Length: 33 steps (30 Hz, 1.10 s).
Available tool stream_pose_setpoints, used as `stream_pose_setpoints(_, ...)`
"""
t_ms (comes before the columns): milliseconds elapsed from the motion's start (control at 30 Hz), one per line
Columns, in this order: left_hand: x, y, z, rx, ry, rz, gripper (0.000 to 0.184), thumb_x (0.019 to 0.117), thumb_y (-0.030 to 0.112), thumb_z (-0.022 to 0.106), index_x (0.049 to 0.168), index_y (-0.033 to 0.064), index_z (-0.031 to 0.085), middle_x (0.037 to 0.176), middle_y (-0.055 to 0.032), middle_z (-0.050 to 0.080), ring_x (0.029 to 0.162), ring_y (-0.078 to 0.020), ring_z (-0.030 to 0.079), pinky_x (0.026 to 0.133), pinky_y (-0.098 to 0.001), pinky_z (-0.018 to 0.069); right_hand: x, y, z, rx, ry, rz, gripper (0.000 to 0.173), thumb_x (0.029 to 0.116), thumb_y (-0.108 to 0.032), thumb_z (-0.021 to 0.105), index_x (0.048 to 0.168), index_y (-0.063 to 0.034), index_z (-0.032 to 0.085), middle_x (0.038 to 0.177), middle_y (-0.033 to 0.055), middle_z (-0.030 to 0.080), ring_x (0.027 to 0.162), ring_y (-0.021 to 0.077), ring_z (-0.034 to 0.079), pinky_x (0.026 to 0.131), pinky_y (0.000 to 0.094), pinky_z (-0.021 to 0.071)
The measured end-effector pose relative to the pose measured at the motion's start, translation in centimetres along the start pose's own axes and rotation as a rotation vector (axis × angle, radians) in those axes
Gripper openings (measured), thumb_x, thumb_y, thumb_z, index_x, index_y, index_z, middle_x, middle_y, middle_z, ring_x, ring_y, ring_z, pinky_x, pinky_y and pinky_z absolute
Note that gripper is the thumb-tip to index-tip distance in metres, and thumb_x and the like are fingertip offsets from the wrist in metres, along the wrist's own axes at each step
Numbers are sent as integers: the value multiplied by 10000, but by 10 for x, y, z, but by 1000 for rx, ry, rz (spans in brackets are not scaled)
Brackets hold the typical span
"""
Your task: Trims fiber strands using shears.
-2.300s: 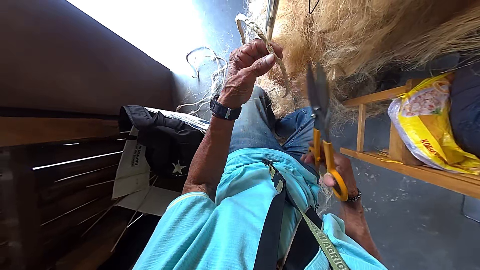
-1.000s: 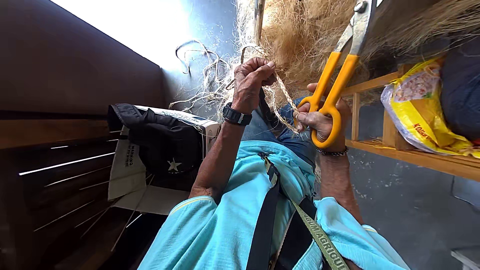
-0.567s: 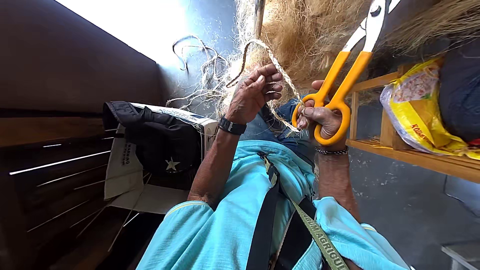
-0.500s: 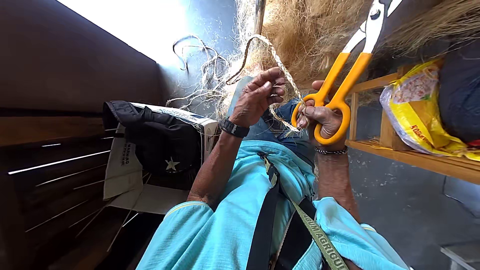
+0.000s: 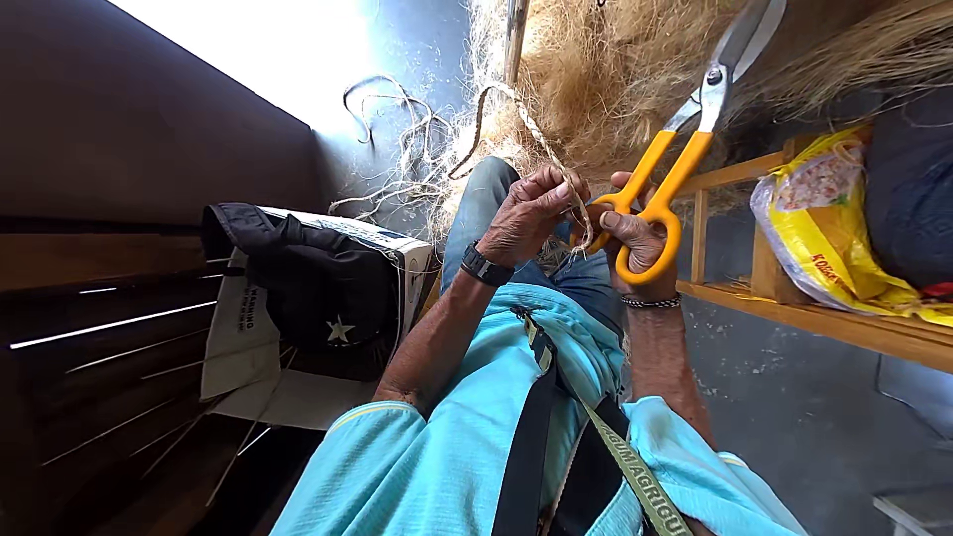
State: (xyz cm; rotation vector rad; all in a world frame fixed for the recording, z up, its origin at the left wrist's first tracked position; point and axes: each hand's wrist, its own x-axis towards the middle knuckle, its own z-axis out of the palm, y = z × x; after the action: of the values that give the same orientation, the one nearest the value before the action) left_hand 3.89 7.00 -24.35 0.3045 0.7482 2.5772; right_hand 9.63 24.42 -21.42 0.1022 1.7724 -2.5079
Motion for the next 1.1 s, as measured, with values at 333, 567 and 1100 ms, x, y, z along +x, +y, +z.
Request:
stream_pose_setpoints(333, 17, 12, -1, 81, 437, -11, 106, 1007, 46, 531, 937, 50, 609, 820, -99, 701, 718, -189, 702, 700, -344, 612, -49, 21, -65, -709, 140, -2, 733, 834, -118, 757, 1458, 57, 415, 1101, 106, 741, 990, 197, 738, 862, 376, 631)
stream_pose_setpoints(567, 34, 13, 2, 238, 509, -16, 49, 971, 11, 607, 927, 21, 627, 723, -72, 670, 604, -151, 658, 596, -300, 596, -85, 37, -76, -1040, 102, 56, 702, 839, -192, 794, 1398, 113, 499, 1134, 195, 707, 1014, 234, 710, 914, 382, 590)
stream_pose_setpoints(1100, 38, 5, -1, 534, 501, 44, 48, 924, -16, 640, 949, -29, 679, 717, -61, 661, 570, -122, 615, 552, -277, 563, -77, 37, -69, -1220, 83, -41, 738, 834, -198, 803, 1428, 111, 491, 1144, 237, 693, 1037, 328, 695, 950, 438, 569)
